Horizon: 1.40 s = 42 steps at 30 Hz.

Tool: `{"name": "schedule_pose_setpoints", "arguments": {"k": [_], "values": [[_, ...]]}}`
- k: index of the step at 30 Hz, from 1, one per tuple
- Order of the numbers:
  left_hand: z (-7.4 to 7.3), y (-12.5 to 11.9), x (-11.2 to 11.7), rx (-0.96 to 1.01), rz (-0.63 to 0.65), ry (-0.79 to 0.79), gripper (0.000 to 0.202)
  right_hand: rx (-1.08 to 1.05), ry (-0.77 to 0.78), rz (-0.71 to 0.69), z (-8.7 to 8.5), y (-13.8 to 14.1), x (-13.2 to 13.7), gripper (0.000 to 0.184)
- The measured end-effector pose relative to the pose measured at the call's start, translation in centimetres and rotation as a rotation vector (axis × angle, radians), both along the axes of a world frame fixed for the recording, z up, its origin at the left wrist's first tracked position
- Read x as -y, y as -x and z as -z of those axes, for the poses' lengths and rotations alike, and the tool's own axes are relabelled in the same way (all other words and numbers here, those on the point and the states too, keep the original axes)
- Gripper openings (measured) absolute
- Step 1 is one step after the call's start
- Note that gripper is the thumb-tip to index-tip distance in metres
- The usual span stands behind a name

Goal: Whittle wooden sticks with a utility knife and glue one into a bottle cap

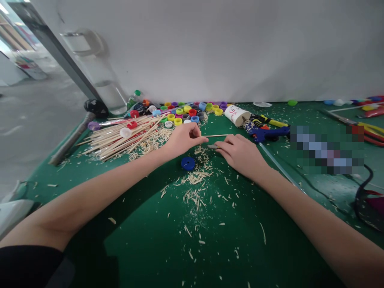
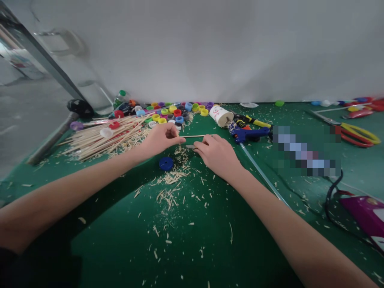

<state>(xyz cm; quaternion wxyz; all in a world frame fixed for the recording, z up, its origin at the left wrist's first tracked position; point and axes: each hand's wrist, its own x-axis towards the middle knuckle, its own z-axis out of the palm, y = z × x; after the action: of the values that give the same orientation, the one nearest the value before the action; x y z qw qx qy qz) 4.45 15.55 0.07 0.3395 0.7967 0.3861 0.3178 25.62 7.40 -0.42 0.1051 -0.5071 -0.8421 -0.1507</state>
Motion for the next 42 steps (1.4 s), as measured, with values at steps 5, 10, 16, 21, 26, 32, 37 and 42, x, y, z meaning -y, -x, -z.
{"name": "schedule_pose_setpoints", "arguments": {"k": [5,10,16,21,26,32,37,42], "values": [[-0.1,-0.2,0.2,-0.015,-0.018,0.032,0.023,0.023,0.020,0.019,-0.2,0.0,0.1,0.030],[-0.8,-0.4,0.6,0.010,0.016,0.076,0.021,0.042,0.033,0.070,-0.1,0.7,-0.1,0.031],[-0.9,-0.3,0.1,0.000,0.094,0.110,0.019,0.070,0.069,0.096,-0.2,1.2,-0.4,0.032],[-0.1,-0.2,-0.5,0.068,0.187,0.156,0.018,0.072,0.098,0.098,-0.4,1.5,-0.6,0.030],[-0.1,-0.2,-0.4,0.032,0.263,0.138,0.022,0.089,0.105,0.087,-0.4,1.7,-0.9,0.029],[-0.4,-0.2,0.0,-0.064,0.273,0.043,0.025,0.095,0.112,0.063,-0.7,1.6,-0.8,0.033],[0.0,-0.4,0.2,-0.023,0.228,0.022,0.022,0.094,0.111,0.072,-0.8,1.7,-0.7,0.035],[0.1,-0.3,0.1,-0.037,0.120,-0.002,0.023,0.084,0.119,0.074,-0.5,1.6,-0.8,0.032]]}}
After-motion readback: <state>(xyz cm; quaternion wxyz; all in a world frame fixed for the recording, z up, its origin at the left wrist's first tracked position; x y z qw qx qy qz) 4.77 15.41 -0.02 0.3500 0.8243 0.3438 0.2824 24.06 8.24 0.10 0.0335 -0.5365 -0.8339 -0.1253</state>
